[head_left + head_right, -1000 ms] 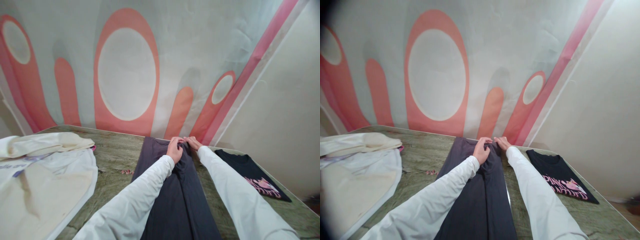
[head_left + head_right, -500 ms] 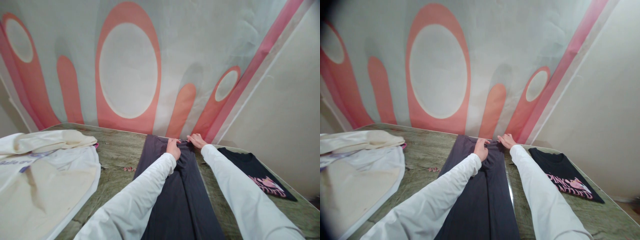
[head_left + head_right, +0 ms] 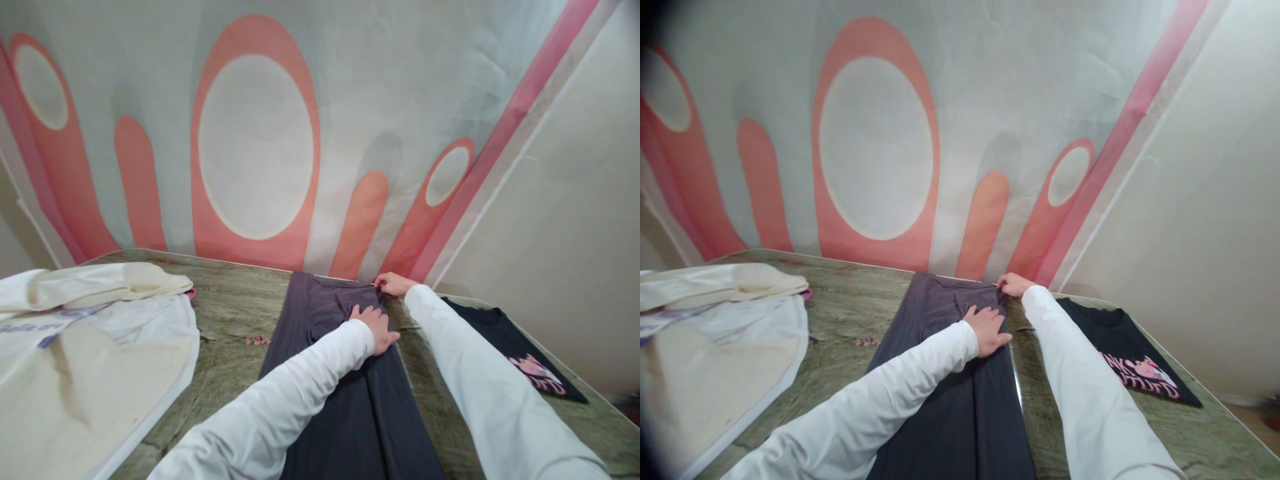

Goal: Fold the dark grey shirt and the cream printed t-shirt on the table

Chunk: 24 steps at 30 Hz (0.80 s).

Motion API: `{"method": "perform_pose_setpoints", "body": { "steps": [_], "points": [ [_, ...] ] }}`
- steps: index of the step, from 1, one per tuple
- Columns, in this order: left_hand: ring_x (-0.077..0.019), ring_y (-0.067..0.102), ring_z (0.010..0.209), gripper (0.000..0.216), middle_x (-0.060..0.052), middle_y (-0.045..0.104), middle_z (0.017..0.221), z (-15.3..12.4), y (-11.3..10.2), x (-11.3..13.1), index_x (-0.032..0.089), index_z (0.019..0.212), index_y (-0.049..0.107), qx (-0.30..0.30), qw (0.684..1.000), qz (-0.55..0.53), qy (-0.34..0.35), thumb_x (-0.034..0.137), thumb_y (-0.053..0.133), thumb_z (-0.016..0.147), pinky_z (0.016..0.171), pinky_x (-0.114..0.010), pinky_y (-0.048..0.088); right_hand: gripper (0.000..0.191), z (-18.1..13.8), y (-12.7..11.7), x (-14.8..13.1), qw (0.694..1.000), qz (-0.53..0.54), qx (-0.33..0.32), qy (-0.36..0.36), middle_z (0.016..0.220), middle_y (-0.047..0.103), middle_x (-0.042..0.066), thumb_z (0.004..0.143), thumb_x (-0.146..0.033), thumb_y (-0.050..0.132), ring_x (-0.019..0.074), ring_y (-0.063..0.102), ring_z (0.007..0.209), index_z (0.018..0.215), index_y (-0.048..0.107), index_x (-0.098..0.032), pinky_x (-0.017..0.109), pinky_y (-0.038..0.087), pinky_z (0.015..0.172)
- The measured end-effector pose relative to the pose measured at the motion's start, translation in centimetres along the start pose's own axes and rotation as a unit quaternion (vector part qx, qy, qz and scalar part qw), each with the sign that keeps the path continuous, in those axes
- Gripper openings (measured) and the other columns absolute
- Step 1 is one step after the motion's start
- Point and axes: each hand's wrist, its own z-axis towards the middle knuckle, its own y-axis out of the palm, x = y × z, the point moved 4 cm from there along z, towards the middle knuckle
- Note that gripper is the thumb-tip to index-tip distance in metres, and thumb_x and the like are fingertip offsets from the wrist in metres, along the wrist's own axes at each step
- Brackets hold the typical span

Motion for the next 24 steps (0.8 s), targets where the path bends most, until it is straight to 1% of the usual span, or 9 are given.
{"method": "perform_pose_setpoints", "body": {
  "steps": [3, 5, 7, 10, 12, 14, 18, 22, 24],
  "points": [
    [-0.0295, 0.020, 0.124, 0.067, -0.008, 0.024, 0.139, -0.6, 1.9, 0.2, 0.016, 0.130, 0.030, 0.041, 0.999, 0.015, 0.000, 0.060, 0.016, 0.080, 0.098, -0.052, 0.012, 0.031, -0.2, -0.1, -0.1, 1.000, -0.019, 0.007, 0.005, 0.066, 0.063, 0.001, 0.061, -0.007, 0.045, 0.0099, 0.054, 0.055, 0.086, 0.062, -0.014, 0.018, 0.039, 0.052],
    [-0.0311, 0.017, 0.125, 0.068, -0.005, 0.021, 0.140, -0.9, 2.6, 0.1, 0.019, 0.132, 0.027, 0.048, 0.999, 0.018, -0.003, 0.061, 0.014, 0.080, 0.099, -0.054, 0.007, 0.028, -0.1, -0.2, -0.2, 0.999, -0.036, 0.024, 0.016, 0.070, 0.064, 0.002, 0.062, -0.009, 0.047, 0.0112, 0.056, 0.061, 0.083, 0.063, -0.015, 0.018, 0.041, 0.057],
    [-0.0335, 0.015, 0.125, 0.068, -0.002, 0.021, 0.140, -1.1, 2.7, 0.1, 0.022, 0.132, 0.027, 0.044, 0.999, 0.018, -0.007, 0.062, 0.013, 0.079, 0.098, -0.055, 0.005, 0.024, 0.2, -0.1, -0.4, 0.996, -0.056, 0.052, 0.039, 0.076, 0.065, 0.005, 0.062, -0.011, 0.048, 0.0144, 0.058, 0.071, 0.080, 0.064, -0.015, 0.021, 0.041, 0.065],
    [-0.0388, 0.015, 0.123, 0.069, -0.001, 0.023, 0.139, -1.2, 2.2, 0.3, 0.025, 0.132, 0.029, 0.039, 0.999, 0.022, -0.016, 0.065, 0.014, 0.077, 0.096, -0.059, 0.002, 0.020, 0.6, 0.5, -1.0, 0.986, -0.089, 0.110, 0.089, 0.084, 0.064, 0.014, 0.063, -0.012, 0.051, 0.0238, 0.056, 0.088, 0.078, 0.064, -0.012, 0.032, 0.039, 0.077],
    [-0.0424, 0.015, 0.122, 0.070, -0.001, 0.022, 0.140, -1.3, 1.8, 0.5, 0.028, 0.131, 0.029, 0.035, 0.999, 0.026, -0.030, 0.067, 0.015, 0.075, 0.093, -0.061, 0.002, 0.022, 0.7, 1.2, -1.4, 0.976, -0.102, 0.151, 0.122, 0.090, 0.062, 0.019, 0.064, -0.013, 0.051, 0.0294, 0.051, 0.097, 0.083, 0.063, -0.010, 0.040, 0.036, 0.081],
    [-0.0449, 0.014, 0.121, 0.070, -0.002, 0.020, 0.140, -1.4, 1.7, 0.5, 0.030, 0.131, 0.029, 0.030, 0.998, 0.029, -0.047, 0.068, 0.016, 0.074, 0.091, -0.063, 0.001, 0.026, 0.6, 1.8, -1.7, 0.964, -0.106, 0.192, 0.147, 0.097, 0.058, 0.022, 0.067, -0.014, 0.049, 0.0313, 0.047, 0.103, 0.090, 0.061, -0.008, 0.044, 0.033, 0.084],
    [-0.0466, 0.011, 0.121, 0.071, -0.004, 0.019, 0.141, -1.7, 1.6, 0.5, 0.031, 0.131, 0.029, 0.026, 0.997, 0.032, -0.070, 0.069, 0.017, 0.073, 0.089, -0.065, -0.001, 0.031, -0.6, 1.8, -1.2, 0.948, -0.090, 0.258, 0.163, 0.105, 0.053, 0.021, 0.073, -0.015, 0.042, 0.0283, 0.048, 0.103, 0.101, 0.055, -0.009, 0.043, 0.035, 0.084],
    [-0.0464, 0.010, 0.122, 0.073, -0.004, 0.018, 0.141, -1.8, 1.6, 0.4, 0.030, 0.132, 0.028, 0.026, 0.996, 0.032, -0.078, 0.070, 0.015, 0.072, 0.089, -0.066, -0.001, 0.035, -2.2, 1.1, 0.3, 0.948, -0.057, 0.285, 0.126, 0.103, 0.056, 0.016, 0.075, -0.015, 0.036, 0.0210, 0.053, 0.096, 0.106, 0.052, -0.009, 0.034, 0.040, 0.083],
    [-0.0464, 0.010, 0.122, 0.073, -0.004, 0.018, 0.141, -1.8, 1.5, 0.4, 0.030, 0.132, 0.028, 0.026, 0.996, 0.035, -0.080, 0.070, 0.015, 0.072, 0.088, -0.066, -0.001, 0.038, -3.2, 1.1, 0.5, 0.950, -0.044, 0.294, 0.099, 0.105, 0.056, 0.014, 0.077, -0.014, 0.032, 0.0185, 0.053, 0.097, 0.111, 0.048, -0.008, 0.032, 0.040, 0.084]
  ]
}}
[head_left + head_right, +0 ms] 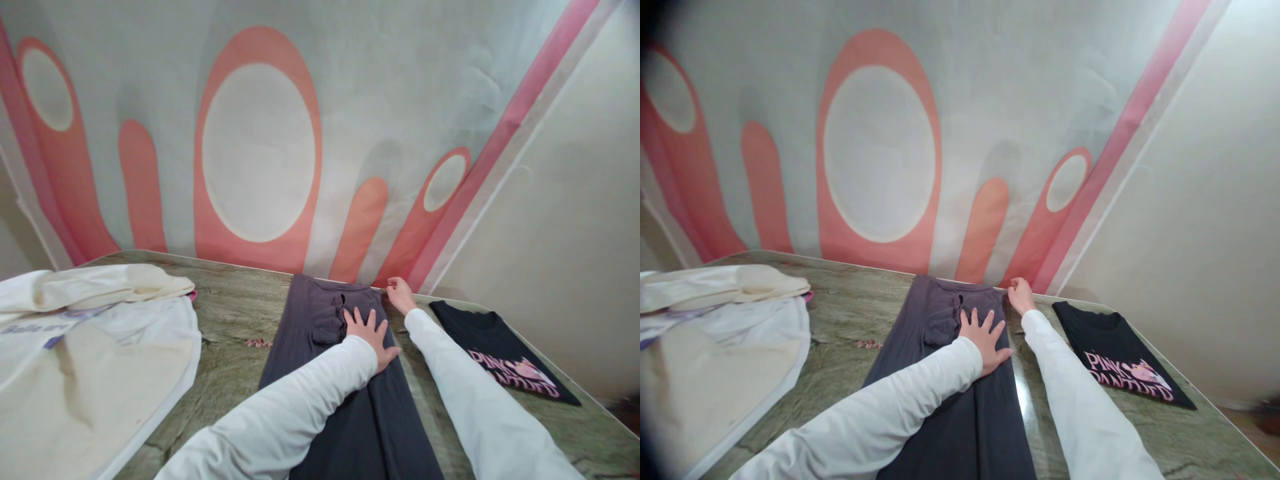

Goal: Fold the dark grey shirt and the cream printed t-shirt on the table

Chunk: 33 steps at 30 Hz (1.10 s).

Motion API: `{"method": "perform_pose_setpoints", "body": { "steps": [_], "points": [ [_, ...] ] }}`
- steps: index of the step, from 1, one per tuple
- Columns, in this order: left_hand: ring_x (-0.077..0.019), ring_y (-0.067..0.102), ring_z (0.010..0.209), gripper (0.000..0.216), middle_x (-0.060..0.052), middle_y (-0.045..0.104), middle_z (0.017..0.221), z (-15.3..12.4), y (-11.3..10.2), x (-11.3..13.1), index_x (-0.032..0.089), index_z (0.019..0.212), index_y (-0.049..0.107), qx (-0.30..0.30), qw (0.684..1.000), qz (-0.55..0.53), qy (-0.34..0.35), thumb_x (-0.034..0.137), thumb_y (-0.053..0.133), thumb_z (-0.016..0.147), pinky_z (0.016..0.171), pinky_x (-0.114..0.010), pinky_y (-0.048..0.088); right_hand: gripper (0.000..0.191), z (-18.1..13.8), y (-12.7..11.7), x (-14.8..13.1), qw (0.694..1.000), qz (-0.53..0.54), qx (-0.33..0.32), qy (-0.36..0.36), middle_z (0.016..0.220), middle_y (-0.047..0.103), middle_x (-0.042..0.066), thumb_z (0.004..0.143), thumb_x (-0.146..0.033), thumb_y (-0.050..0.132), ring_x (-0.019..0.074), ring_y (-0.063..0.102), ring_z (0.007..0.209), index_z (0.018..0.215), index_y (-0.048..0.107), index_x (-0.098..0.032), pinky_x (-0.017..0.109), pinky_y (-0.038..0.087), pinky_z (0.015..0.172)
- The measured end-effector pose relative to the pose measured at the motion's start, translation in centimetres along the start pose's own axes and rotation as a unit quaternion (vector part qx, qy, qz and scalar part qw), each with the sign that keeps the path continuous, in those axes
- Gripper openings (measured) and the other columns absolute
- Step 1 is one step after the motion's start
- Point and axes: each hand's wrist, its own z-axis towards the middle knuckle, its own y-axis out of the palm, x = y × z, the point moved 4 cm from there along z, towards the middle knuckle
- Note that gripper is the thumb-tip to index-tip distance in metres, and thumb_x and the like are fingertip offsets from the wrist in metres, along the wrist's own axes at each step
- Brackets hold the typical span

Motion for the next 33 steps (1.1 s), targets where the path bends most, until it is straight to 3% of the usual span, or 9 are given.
{"method": "perform_pose_setpoints", "body": {
  "steps": [4, 7, 10, 12, 17, 21, 26, 30, 33],
  "points": [
    [-0.0457, 0.009, 0.122, 0.072, -0.003, 0.017, 0.141, 0.0, 0.1, 0.0, 0.031, 0.132, 0.028, -0.005, 1.000, 0.003, -0.005, 0.069, 0.017, 0.072, 0.089, -0.066, -0.003, 0.041, -2.9, -0.3, -0.8, 0.997, 0.030, -0.003, -0.075, 0.119, 0.050, 0.010, 0.081, -0.016, 0.027, 0.0141, 0.044, 0.110, 0.118, 0.044, -0.012, 0.028, 0.033, 0.095],
    [-0.0443, 0.009, 0.123, 0.071, -0.002, 0.016, 0.141, 0.0, 0.2, 0.1, 0.032, 0.132, 0.027, -0.010, 1.000, 0.003, -0.009, 0.069, 0.018, 0.072, 0.090, -0.065, -0.003, 0.043, -4.8, 0.2, -1.7, 0.986, 0.031, -0.074, -0.146, 0.130, 0.040, 0.006, 0.086, -0.029, 0.026, 0.0145, 0.034, 0.120, 0.124, 0.040, -0.016, 0.030, 0.026, 0.100],
    [-0.0430, 0.009, 0.124, 0.073, -0.002, 0.015, 0.142, 0.1, 0.0, -0.1, 0.031, 0.132, 0.026, -0.014, 1.000, 0.005, -0.012, 0.070, 0.018, 0.071, 0.090, -0.065, -0.003, 0.051, -5.2, 0.7, -1.5, 0.977, -0.002, -0.164, -0.135, 0.138, 0.027, 0.006, 0.087, -0.043, 0.022, 0.0198, 0.024, 0.126, 0.132, 0.029, -0.019, 0.042, 0.020, 0.101],
    [-0.0412, 0.011, 0.124, 0.075, -0.003, 0.017, 0.141, 0.1, -0.2, -0.4, 0.028, 0.133, 0.026, -0.025, 1.000, 0.008, -0.014, 0.070, 0.017, 0.071, 0.091, -0.064, -0.003, 0.053, -4.8, 0.8, -1.1, 0.978, -0.024, -0.182, -0.101, 0.140, 0.022, 0.004, 0.087, -0.045, 0.019, 0.0202, 0.021, 0.127, 0.134, 0.024, -0.022, 0.045, 0.019, 0.100],
    [-0.0327, 0.019, 0.125, 0.070, -0.009, 0.025, 0.138, -0.1, -1.4, -2.2, 0.018, 0.131, 0.033, -0.061, 0.998, 0.022, -0.012, 0.061, 0.024, 0.076, 0.098, -0.055, -0.004, 0.050, -4.4, 1.1, -0.9, 0.985, -0.036, -0.154, -0.069, 0.140, 0.023, 0.003, 0.089, -0.041, 0.015, 0.0186, 0.022, 0.126, 0.133, 0.025, -0.021, 0.041, 0.020, 0.100],
    [-0.0331, 0.022, 0.124, 0.070, -0.007, 0.026, 0.138, -2.0, -2.1, -4.1, 0.021, 0.129, 0.035, -0.064, 0.998, 0.023, 0.010, 0.064, 0.025, 0.075, 0.098, -0.055, 0.003, 0.048, -4.5, 1.2, -0.6, 0.991, -0.034, -0.122, -0.050, 0.136, 0.031, 0.007, 0.089, -0.036, 0.016, 0.0188, 0.025, 0.125, 0.131, 0.031, -0.017, 0.040, 0.021, 0.100],
    [-0.0268, 0.016, 0.127, 0.072, -0.009, 0.014, 0.141, -5.8, -2.6, -6.9, 0.015, 0.134, 0.022, 0.000, 0.999, 0.020, 0.044, 0.061, 0.023, 0.078, 0.099, -0.044, 0.020, 0.048, -4.5, 0.6, -0.6, 0.994, -0.026, -0.095, -0.046, 0.135, 0.032, 0.011, 0.088, -0.032, 0.020, 0.0199, 0.027, 0.124, 0.128, 0.036, -0.011, 0.038, 0.022, 0.101],
    [-0.0269, 0.015, 0.127, 0.077, -0.014, 0.014, 0.141, -7.8, -2.3, -9.4, 0.008, 0.134, 0.020, 0.022, 0.999, 0.042, -0.011, 0.062, 0.022, 0.079, 0.100, -0.041, 0.018, 0.056, -5.6, 0.4, -2.6, 0.990, -0.017, -0.092, -0.108, 0.139, 0.024, 0.009, 0.086, -0.042, 0.021, 0.0196, 0.018, 0.128, 0.132, 0.028, -0.011, 0.037, 0.018, 0.103],
    [-0.0267, 0.016, 0.127, 0.075, -0.014, 0.017, 0.140, -8.4, -2.0, -9.9, 0.010, 0.133, 0.021, 0.042, 0.998, 0.041, -0.021, 0.063, 0.018, 0.079, 0.101, -0.041, 0.016, 0.060, -7.1, 0.7, -4.6, 0.977, -0.005, -0.133, -0.165, 0.141, 0.020, 0.004, 0.084, -0.052, 0.019, 0.0186, 0.014, 0.129, 0.134, 0.024, -0.018, 0.039, 0.013, 0.104]
  ]
}}
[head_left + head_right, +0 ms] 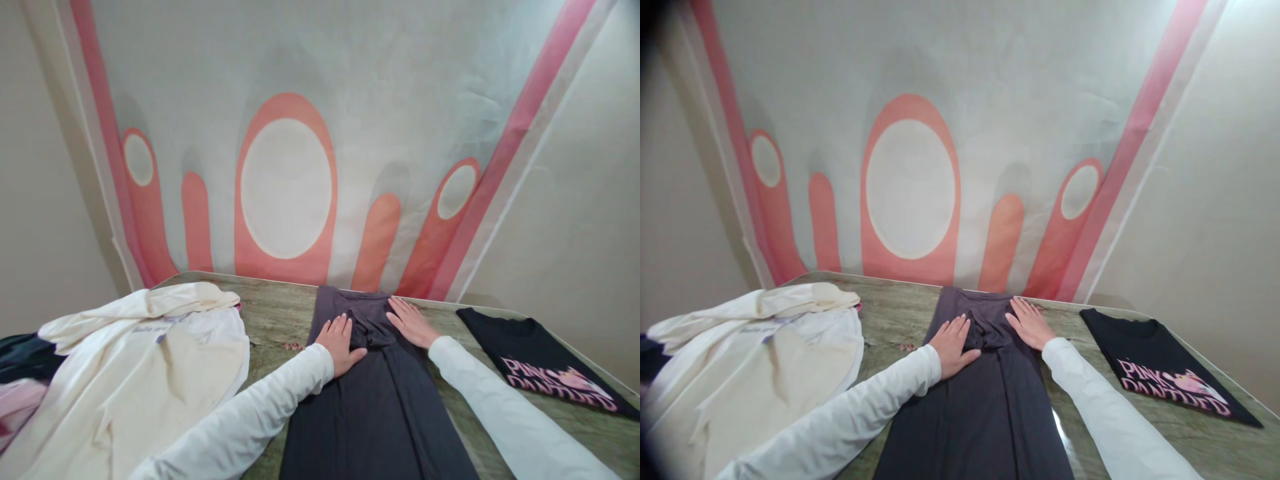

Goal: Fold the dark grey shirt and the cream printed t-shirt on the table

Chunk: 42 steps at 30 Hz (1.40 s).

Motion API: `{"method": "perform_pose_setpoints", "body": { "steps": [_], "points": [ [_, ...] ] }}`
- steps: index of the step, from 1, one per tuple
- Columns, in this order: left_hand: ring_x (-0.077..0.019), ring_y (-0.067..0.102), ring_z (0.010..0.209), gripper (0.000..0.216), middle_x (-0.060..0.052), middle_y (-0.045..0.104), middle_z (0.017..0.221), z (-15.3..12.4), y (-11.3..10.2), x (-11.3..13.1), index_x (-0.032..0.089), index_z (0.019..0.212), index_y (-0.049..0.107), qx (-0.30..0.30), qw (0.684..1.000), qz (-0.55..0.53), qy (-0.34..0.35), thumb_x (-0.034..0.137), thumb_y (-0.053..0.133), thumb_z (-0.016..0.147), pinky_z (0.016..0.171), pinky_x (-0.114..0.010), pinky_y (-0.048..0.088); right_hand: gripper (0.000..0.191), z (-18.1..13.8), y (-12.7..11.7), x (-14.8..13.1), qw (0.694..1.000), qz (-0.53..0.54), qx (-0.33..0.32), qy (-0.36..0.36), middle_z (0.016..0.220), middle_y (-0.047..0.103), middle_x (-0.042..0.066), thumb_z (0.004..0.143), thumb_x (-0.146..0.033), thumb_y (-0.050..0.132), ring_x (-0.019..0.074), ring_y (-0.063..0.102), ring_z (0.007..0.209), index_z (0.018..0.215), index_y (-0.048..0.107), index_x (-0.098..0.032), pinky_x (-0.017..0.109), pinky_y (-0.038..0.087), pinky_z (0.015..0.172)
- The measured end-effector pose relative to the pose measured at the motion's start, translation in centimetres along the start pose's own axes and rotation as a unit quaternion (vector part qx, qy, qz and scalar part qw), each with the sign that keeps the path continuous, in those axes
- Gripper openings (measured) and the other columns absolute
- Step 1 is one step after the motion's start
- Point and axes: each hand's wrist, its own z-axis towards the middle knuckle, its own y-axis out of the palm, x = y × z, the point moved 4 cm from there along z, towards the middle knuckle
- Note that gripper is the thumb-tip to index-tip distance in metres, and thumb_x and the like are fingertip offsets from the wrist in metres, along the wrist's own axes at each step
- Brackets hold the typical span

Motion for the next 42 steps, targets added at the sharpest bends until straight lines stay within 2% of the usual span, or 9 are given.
{"method": "perform_pose_setpoints", "body": {
  "steps": [4, 8, 15, 20, 26, 30, 34, 38, 42],
  "points": [
    [-0.0238, 0.019, 0.126, 0.069, -0.010, 0.022, 0.139, 0.3, 0.1, -0.3, 0.016, 0.133, 0.023, 0.007, 0.999, -0.033, 0.001, 0.061, 0.012, 0.082, 0.101, -0.040, 0.019, 0.060, -0.5, 0.1, -1.4, 0.998, -0.001, -0.057, 0.020, 0.140, 0.023, 0.002, 0.082, -0.056, 0.021, 0.0210, 0.016, 0.128, 0.133, 0.027, -0.024, 0.044, 0.012, 0.103],
    [-0.0209, 0.018, 0.127, 0.059, -0.009, 0.022, 0.139, 1.0, -0.6, -2.9, 0.015, 0.132, 0.026, 0.032, 0.998, -0.019, -0.046, 0.050, 0.014, 0.086, 0.100, -0.038, 0.020, 0.055, 0.4, -1.6, -3.0, 0.997, -0.034, -0.063, 0.029, 0.136, 0.032, 0.006, 0.080, -0.050, 0.033, 0.0261, 0.020, 0.127, 0.126, 0.041, -0.021, 0.049, 0.012, 0.101],
    [-0.0222, 0.017, 0.128, 0.057, -0.007, 0.016, 0.141, 0.9, 0.2, -7.5, 0.017, 0.133, 0.023, -0.020, 0.993, 0.026, -0.111, 0.048, 0.016, 0.085, 0.100, -0.045, 0.015, 0.047, 3.6, -2.3, -13.1, 0.986, 0.032, -0.078, -0.146, 0.134, 0.036, 0.010, 0.083, -0.031, 0.033, 0.0196, 0.024, 0.125, 0.124, 0.042, -0.011, 0.033, 0.018, 0.103],
    [-0.0232, 0.015, 0.128, 0.063, -0.008, 0.013, 0.141, 0.7, 0.6, -7.7, 0.016, 0.134, 0.021, -0.026, 0.992, 0.033, -0.116, 0.053, 0.013, 0.084, 0.100, -0.048, 0.012, 0.054, 4.7, 0.2, -16.9, 0.986, 0.049, -0.089, -0.130, 0.139, 0.024, 0.007, 0.086, -0.041, 0.026, 0.0201, 0.019, 0.127, 0.132, 0.029, -0.014, 0.037, 0.017, 0.103],
    [-0.0231, 0.013, 0.128, 0.063, -0.006, 0.012, 0.142, 0.5, 0.5, -7.6, 0.017, 0.134, 0.021, -0.023, 0.991, 0.035, -0.128, 0.053, 0.013, 0.083, 0.100, -0.049, 0.010, 0.055, 4.1, 1.3, -16.8, 0.988, 0.120, -0.039, -0.083, 0.139, 0.026, 0.003, 0.083, -0.052, 0.028, 0.0197, 0.018, 0.127, 0.129, 0.034, -0.021, 0.040, 0.009, 0.104],
    [-0.0236, 0.013, 0.128, 0.062, -0.004, 0.012, 0.142, 0.3, 0.3, -7.6, 0.019, 0.134, 0.022, -0.022, 0.990, 0.036, -0.136, 0.054, 0.013, 0.083, 0.100, -0.050, 0.010, 0.045, 4.8, -0.7, -14.5, 0.958, 0.278, 0.051, -0.036, 0.129, 0.042, 0.007, 0.086, -0.041, 0.028, 0.0150, 0.036, 0.119, 0.122, 0.042, -0.018, 0.032, 0.026, 0.099],
    [-0.0248, 0.015, 0.128, 0.058, -0.005, 0.018, 0.141, 0.5, -0.4, -7.2, 0.020, 0.132, 0.028, -0.005, 0.990, 0.045, -0.132, 0.052, 0.018, 0.084, 0.100, -0.050, 0.010, 0.037, 5.3, -3.1, -10.0, 0.952, 0.300, 0.066, 0.011, 0.106, 0.059, 0.011, 0.084, -0.033, 0.032, 0.0146, 0.057, 0.092, 0.111, 0.048, -0.013, 0.027, 0.045, 0.079],
    [-0.0196, 0.018, 0.127, 0.046, -0.004, 0.029, 0.137, 0.9, -1.3, -4.3, 0.021, 0.126, 0.037, 0.030, 0.998, 0.035, -0.033, 0.040, 0.024, 0.086, 0.102, -0.044, 0.012, 0.022, 4.5, -3.6, -7.0, 0.955, 0.295, 0.013, 0.029, 0.066, 0.063, 0.005, 0.076, -0.031, 0.046, 0.0129, 0.059, 0.057, 0.083, 0.057, -0.013, 0.022, 0.046, 0.051],
    [-0.0181, 0.028, 0.123, 0.048, -0.004, 0.037, 0.132, 0.6, -1.1, -0.5, 0.021, 0.123, 0.040, 0.009, 0.996, -0.011, 0.084, 0.048, 0.028, 0.084, 0.101, -0.038, 0.021, 0.019, 3.5, -2.5, -7.4, 0.959, 0.281, -0.018, 0.037, 0.053, 0.058, 0.001, 0.069, -0.034, 0.056, 0.0117, 0.054, 0.047, 0.069, 0.058, -0.015, 0.021, 0.041, 0.045]
  ]
}}
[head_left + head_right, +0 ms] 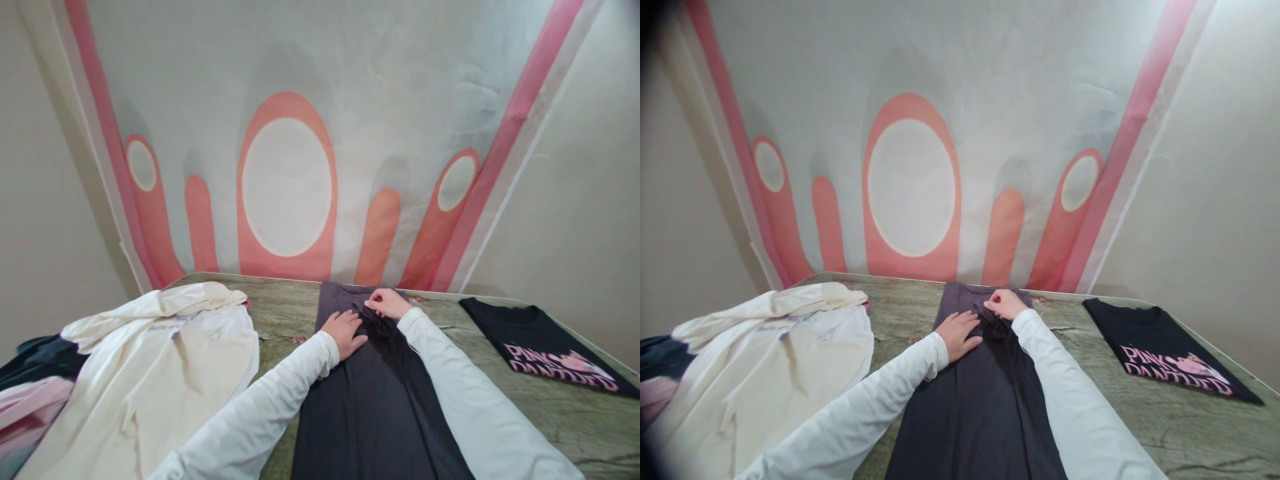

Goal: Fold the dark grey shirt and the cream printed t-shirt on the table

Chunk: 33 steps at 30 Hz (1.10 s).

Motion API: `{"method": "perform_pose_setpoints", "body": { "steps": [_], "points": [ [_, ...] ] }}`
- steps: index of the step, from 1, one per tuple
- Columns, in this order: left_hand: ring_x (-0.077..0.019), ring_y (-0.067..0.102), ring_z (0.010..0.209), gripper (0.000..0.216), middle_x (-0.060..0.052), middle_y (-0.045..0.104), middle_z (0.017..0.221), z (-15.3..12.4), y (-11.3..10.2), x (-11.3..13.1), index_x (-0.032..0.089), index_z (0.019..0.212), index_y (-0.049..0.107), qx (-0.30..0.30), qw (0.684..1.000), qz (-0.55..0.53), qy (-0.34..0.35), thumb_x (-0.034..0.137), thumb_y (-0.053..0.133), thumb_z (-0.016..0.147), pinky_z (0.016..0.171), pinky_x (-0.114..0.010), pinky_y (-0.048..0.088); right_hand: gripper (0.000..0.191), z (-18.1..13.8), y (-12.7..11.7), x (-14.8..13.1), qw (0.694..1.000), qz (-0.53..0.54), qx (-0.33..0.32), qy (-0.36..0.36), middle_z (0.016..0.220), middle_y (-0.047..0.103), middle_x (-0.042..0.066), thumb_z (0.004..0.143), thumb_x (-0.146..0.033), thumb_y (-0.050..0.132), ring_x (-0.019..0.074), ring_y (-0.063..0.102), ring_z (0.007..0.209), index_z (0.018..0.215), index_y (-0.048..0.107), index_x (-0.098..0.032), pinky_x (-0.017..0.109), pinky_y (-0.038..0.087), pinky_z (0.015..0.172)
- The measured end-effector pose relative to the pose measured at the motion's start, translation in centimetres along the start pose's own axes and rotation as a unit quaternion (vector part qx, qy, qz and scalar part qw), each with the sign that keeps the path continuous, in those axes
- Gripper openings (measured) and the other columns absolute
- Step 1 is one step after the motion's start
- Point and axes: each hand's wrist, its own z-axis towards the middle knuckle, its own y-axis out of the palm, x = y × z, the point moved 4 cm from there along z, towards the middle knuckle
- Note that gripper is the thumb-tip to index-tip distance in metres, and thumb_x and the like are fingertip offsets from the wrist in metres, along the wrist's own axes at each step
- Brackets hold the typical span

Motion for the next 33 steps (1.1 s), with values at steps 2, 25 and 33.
{"method": "perform_pose_setpoints", "body": {
  "steps": [2, 25, 33],
  "points": [
    [-0.0189, 0.030, 0.122, 0.052, -0.006, 0.037, 0.132, -0.1, 0.2, 0.9, 0.019, 0.123, 0.040, 0.000, 1.000, -0.006, 0.014, 0.050, 0.033, 0.082, 0.100, -0.037, 0.023, 0.017, -0.2, 0.9, -0.3, 1.000, -0.009, 0.008, 0.001, 0.057, 0.060, 0.001, 0.064, -0.032, 0.061, 0.0118, 0.054, 0.051, 0.067, 0.059, -0.016, 0.022, 0.041, 0.050],
    [-0.0151, 0.055, 0.093, 0.033, -0.005, 0.059, 0.102, -0.4, -0.7, 1.1, 0.019, 0.104, 0.055, 0.087, 0.977, -0.134, 0.144, 0.009, 0.039, 0.077, 0.085, -0.027, 0.041, 0.014, 0.3, -0.1, 2.1, 0.941, 0.319, 0.055, 0.095, 0.040, 0.044, -0.007, 0.062, -0.025, 0.057, 0.0046, 0.037, 0.033, 0.056, 0.047, -0.018, 0.016, 0.026, 0.031],
    [-0.0152, 0.052, 0.094, 0.038, -0.006, 0.056, 0.099, -0.7, -1.8, 1.2, 0.017, 0.104, 0.053, 0.141, 0.959, -0.210, 0.126, 0.003, 0.038, 0.072, 0.085, -0.027, 0.041, 0.009, 0.1, -0.1, 2.8, 0.893, 0.445, 0.032, 0.065, 0.041, 0.046, -0.007, 0.058, -0.022, 0.059, 0.0052, 0.038, 0.034, 0.060, 0.051, -0.018, 0.016, 0.027, 0.032]
  ]
}}
